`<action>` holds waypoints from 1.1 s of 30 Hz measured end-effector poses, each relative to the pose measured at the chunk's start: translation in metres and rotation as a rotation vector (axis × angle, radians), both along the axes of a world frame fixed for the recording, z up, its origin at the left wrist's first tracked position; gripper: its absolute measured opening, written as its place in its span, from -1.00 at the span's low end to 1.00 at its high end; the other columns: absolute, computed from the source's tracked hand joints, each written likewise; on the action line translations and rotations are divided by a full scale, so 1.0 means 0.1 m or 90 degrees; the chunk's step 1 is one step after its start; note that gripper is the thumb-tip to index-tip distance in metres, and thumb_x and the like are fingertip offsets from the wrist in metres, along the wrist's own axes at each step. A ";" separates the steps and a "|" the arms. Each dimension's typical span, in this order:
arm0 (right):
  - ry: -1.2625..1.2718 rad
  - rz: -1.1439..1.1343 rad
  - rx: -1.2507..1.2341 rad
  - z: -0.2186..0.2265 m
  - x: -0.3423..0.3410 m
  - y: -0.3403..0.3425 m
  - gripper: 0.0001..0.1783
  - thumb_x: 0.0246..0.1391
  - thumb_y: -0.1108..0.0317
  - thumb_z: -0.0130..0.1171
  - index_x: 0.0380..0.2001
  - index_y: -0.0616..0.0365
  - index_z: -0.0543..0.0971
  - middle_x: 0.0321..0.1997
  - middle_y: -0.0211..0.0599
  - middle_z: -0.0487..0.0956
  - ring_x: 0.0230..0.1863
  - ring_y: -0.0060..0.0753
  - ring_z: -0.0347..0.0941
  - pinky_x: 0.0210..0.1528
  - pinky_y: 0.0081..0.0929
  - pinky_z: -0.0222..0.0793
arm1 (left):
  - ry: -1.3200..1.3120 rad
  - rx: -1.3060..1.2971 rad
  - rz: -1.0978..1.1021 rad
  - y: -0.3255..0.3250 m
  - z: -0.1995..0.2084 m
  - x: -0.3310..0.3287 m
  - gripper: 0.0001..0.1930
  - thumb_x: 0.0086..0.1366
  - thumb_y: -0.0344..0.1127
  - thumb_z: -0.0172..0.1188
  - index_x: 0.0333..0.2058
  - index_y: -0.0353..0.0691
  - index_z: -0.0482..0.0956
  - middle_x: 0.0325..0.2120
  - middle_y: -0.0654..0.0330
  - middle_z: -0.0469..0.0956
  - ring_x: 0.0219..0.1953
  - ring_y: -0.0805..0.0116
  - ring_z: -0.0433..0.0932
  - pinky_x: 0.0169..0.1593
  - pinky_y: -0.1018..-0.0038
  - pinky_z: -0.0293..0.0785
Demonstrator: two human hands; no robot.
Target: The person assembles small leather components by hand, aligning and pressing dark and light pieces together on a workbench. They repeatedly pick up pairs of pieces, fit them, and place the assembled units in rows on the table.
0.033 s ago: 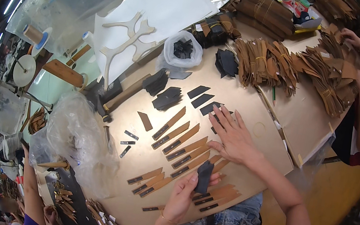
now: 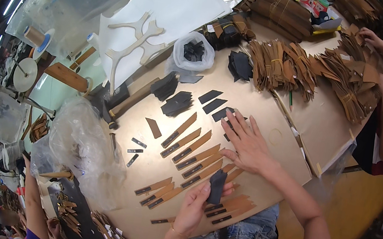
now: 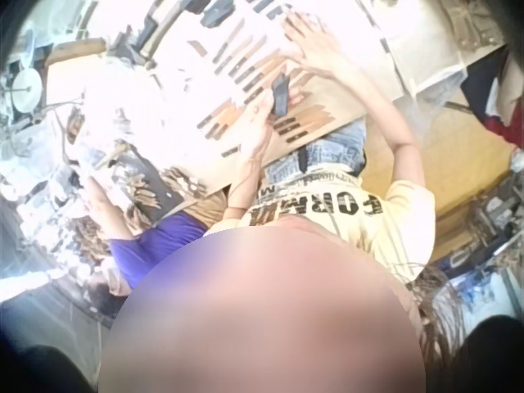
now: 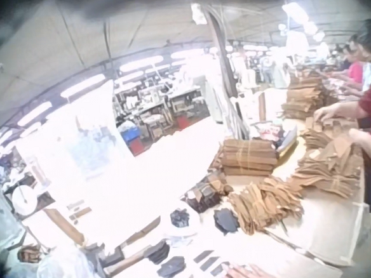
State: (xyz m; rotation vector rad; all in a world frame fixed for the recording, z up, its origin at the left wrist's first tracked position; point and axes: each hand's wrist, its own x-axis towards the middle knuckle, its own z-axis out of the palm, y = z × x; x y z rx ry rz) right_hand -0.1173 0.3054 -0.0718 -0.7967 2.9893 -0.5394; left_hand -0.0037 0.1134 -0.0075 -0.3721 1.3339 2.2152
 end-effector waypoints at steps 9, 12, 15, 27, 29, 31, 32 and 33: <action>0.036 -0.048 -0.467 0.64 0.46 0.20 -0.65 -0.11 0.34 0.46 -0.18 0.05 0.66 -0.21 -0.30 0.52 -0.26 -0.29 0.51 -0.20 -0.39 0.46 | 0.075 0.011 0.053 0.14 -0.05 -0.09 -0.54 0.54 -0.20 -0.15 0.20 -0.45 0.36 0.08 0.02 0.53 0.12 0.23 0.51 0.25 0.39 0.35; -0.035 0.028 -0.397 0.73 0.63 0.20 -0.63 -0.14 0.26 0.47 -0.21 0.06 0.63 -0.22 -0.31 0.50 -0.29 -0.32 0.49 -0.25 -0.43 0.43 | 0.060 -0.033 -0.031 0.18 -0.02 -0.09 -0.57 0.54 -0.20 -0.14 0.19 -0.41 0.39 0.04 0.12 0.55 0.10 0.39 0.49 0.23 0.47 0.32; -0.092 0.016 -0.395 0.71 0.68 0.20 -0.61 -0.15 0.25 0.49 -0.21 0.07 0.63 -0.22 -0.30 0.48 -0.28 -0.32 0.48 -0.27 -0.43 0.43 | 0.080 -0.054 -0.079 0.19 0.00 -0.09 -0.59 0.54 -0.21 -0.12 0.16 -0.37 0.43 0.01 0.19 0.55 0.05 0.52 0.47 0.18 0.52 0.32; -0.003 0.061 -0.398 0.58 0.81 0.28 -0.74 -0.28 0.46 0.46 -0.42 0.05 0.62 -0.30 -0.39 0.57 -0.30 -0.34 0.49 -0.28 -0.46 0.38 | 0.002 0.030 -0.047 0.18 -0.03 -0.09 -0.57 0.54 -0.21 -0.15 0.19 -0.43 0.35 0.07 0.08 0.54 0.08 0.43 0.50 0.19 0.49 0.34; -0.016 0.085 -0.442 0.62 0.85 0.33 -0.79 -0.21 0.48 0.44 -0.43 0.04 0.63 -0.35 -0.41 0.60 -0.36 -0.36 0.49 -0.29 -0.43 0.36 | -0.001 0.039 0.011 0.17 -0.03 -0.08 -0.56 0.54 -0.21 -0.17 0.21 -0.43 0.33 0.06 0.01 0.54 0.05 0.36 0.55 0.17 0.45 0.39; -0.144 -0.046 -0.550 0.66 0.86 0.44 -0.83 -0.16 0.46 0.44 -0.43 0.10 0.64 -0.36 -0.35 0.62 -0.39 -0.33 0.50 -0.31 -0.43 0.39 | 0.001 0.035 0.068 0.09 -0.07 -0.11 -0.56 0.55 -0.20 -0.19 0.21 -0.42 0.31 0.05 -0.05 0.55 0.00 0.29 0.61 0.14 0.40 0.45; -0.206 -0.112 -0.597 0.68 0.86 0.49 -0.84 -0.14 0.44 0.44 -0.44 0.13 0.65 -0.37 -0.32 0.63 -0.41 -0.32 0.50 -0.32 -0.42 0.40 | 0.015 0.019 0.082 0.04 -0.09 -0.12 -0.55 0.55 -0.19 -0.20 0.22 -0.41 0.31 0.05 -0.05 0.55 -0.01 0.27 0.62 0.14 0.39 0.45; -0.245 -0.156 -0.526 0.66 0.82 0.54 -0.84 -0.11 0.42 0.43 -0.42 0.15 0.65 -0.37 -0.29 0.62 -0.41 -0.30 0.51 -0.32 -0.42 0.41 | 0.031 0.004 0.095 -0.02 -0.10 -0.13 -0.55 0.56 -0.18 -0.20 0.22 -0.40 0.30 0.05 -0.04 0.55 -0.02 0.26 0.62 0.15 0.37 0.46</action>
